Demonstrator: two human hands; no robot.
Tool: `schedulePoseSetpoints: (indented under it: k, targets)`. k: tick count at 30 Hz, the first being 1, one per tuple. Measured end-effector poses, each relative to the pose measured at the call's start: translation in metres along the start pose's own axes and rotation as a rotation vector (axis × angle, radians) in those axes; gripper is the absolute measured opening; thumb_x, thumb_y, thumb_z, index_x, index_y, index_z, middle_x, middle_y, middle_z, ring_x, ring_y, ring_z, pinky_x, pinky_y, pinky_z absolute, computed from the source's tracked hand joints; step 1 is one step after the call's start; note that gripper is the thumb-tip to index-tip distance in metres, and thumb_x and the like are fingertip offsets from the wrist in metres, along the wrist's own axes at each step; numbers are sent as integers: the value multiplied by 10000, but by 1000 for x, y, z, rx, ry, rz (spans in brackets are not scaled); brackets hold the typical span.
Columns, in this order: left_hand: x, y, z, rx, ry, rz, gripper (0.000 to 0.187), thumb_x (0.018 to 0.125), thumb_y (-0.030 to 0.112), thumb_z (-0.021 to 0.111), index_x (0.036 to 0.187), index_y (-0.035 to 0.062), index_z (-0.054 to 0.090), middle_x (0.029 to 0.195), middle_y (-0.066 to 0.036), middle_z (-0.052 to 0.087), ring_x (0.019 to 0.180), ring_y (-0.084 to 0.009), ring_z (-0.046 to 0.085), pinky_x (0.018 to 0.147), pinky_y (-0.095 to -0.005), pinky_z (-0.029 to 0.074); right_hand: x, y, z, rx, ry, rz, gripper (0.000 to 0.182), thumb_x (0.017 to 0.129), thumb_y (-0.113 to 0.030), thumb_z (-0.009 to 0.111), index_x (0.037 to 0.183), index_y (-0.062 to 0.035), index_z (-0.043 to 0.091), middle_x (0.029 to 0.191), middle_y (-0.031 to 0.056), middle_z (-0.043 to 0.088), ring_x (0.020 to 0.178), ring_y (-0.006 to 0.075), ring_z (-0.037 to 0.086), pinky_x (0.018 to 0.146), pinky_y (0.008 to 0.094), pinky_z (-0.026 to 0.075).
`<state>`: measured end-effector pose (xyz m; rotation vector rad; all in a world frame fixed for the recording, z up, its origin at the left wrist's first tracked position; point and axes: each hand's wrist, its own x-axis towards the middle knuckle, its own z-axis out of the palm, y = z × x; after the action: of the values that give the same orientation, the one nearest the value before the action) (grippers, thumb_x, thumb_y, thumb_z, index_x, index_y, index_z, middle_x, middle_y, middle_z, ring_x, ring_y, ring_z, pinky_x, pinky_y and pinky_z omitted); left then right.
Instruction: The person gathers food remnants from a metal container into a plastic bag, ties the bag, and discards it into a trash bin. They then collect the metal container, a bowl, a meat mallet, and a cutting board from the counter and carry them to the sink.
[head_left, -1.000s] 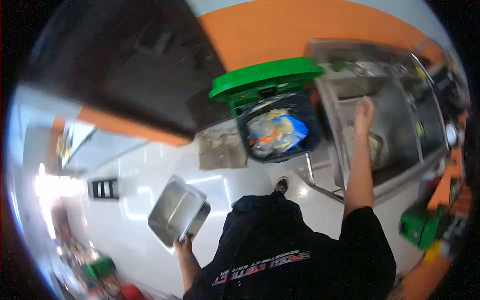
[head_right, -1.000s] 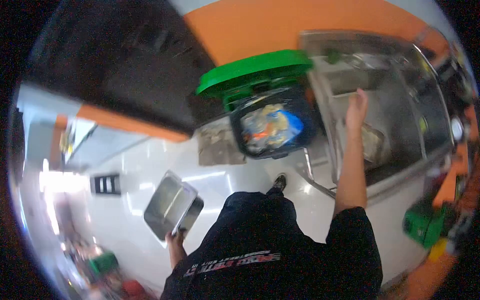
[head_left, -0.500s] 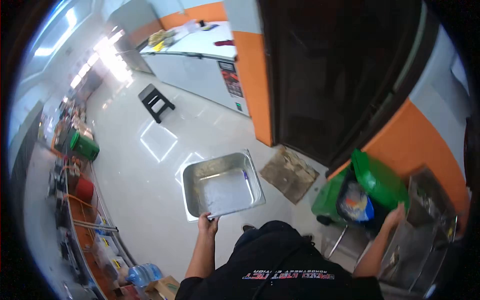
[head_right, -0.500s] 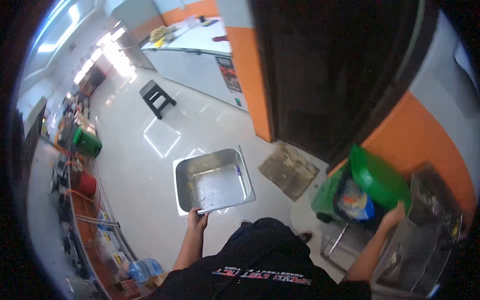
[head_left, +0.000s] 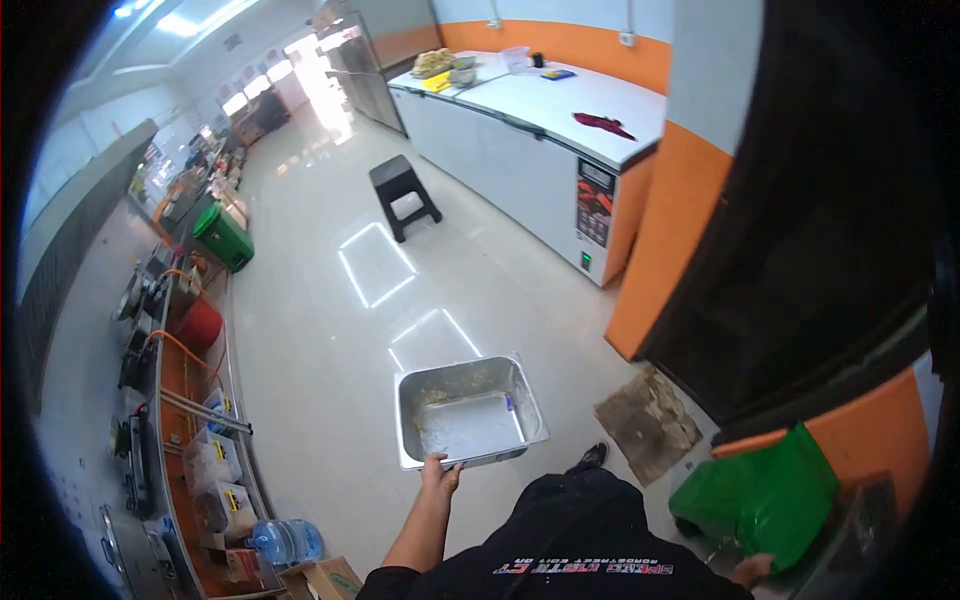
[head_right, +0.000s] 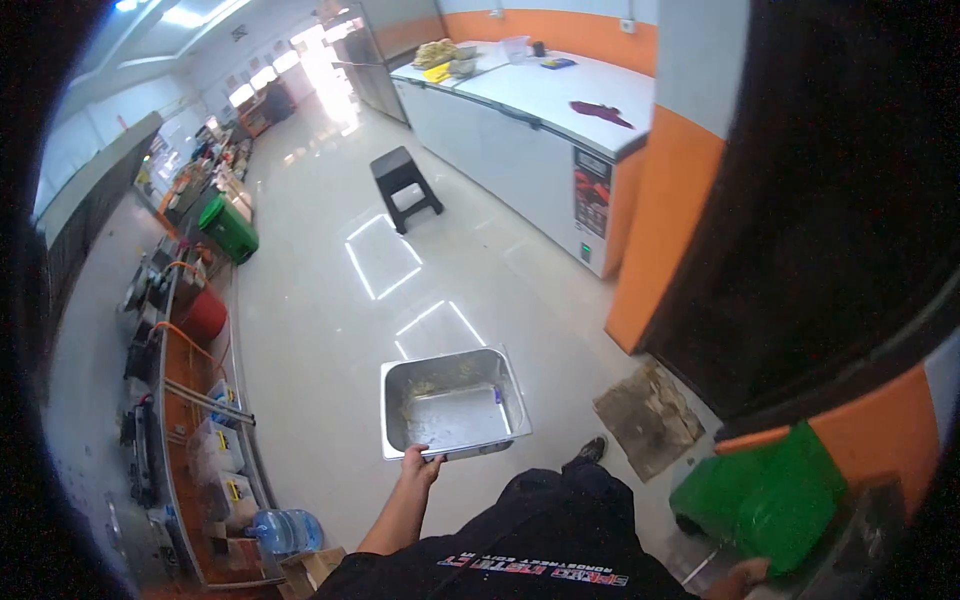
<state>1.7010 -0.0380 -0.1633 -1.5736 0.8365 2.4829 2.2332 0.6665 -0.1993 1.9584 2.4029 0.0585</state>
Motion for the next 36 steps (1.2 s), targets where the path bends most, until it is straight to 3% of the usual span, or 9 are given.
schedulePoseSetpoints:
  k: [7,13,17,18,20,24,30,31,36]
  targets:
    - [86,57,116,-27,0,-22,466,783,51,505,1219,-30,360,1196,-226,428,1070,-395,499,936,-529,456,11,-243,6,592,-490,358,270,892,-258,542,1086,-70,528,972,83,568,875,232,576,733,391,489]
    - [128,149,204,-123,-16,5,431,778,68,497,1193,-17,419,1149,-190,487,1073,-353,518,926,-506,469,46,-641,84,1242,-856,408,235,886,-215,519,1078,-79,517,924,64,504,846,223,536,702,415,467]
    - [170,212,232,-99,28,67,404,768,117,510,1145,-11,439,1106,-173,513,1015,-342,542,835,-442,523,40,-962,54,690,-596,-879,151,867,-235,572,862,-87,603,787,75,580,691,170,557,573,335,448]
    - [174,217,229,-80,63,108,386,776,148,513,1111,-27,431,1090,-183,510,970,-334,556,792,-404,546,41,-1029,80,553,-795,-715,292,884,-261,531,1090,-66,601,1096,178,638,1044,331,594,905,388,460]
    - [198,237,251,-143,84,150,376,770,167,520,1079,-26,431,1050,-191,521,881,-337,575,699,-379,565,-12,-1131,-33,996,-1147,-709,291,873,-231,588,1101,-50,572,897,108,651,749,191,636,635,321,519]
    - [278,302,307,-292,162,90,397,765,141,508,1110,-36,422,1063,-196,522,915,-341,576,730,-409,561,-60,-1298,-111,934,-1007,-913,273,884,-211,576,1098,-41,568,819,82,636,632,144,606,537,296,499]
    - [376,412,421,-287,151,30,456,730,93,506,1169,-9,434,1145,-191,522,989,-378,566,758,-436,541,-42,-1376,-19,679,-941,-743,163,864,-212,512,881,-56,556,674,66,565,497,175,552,406,312,430]
    - [391,434,448,-288,158,8,456,732,91,508,1171,-6,432,1159,-192,513,991,-377,562,752,-434,543,1,-1373,70,510,-803,-1227,182,868,-215,510,814,-51,565,621,63,542,482,185,540,401,324,425]
    - [457,517,572,-162,162,64,468,746,79,498,1200,-2,420,1216,-196,467,1055,-383,534,812,-459,530,-4,-1314,62,516,-1001,-533,303,832,-221,503,685,17,620,664,182,609,547,269,616,546,417,506]
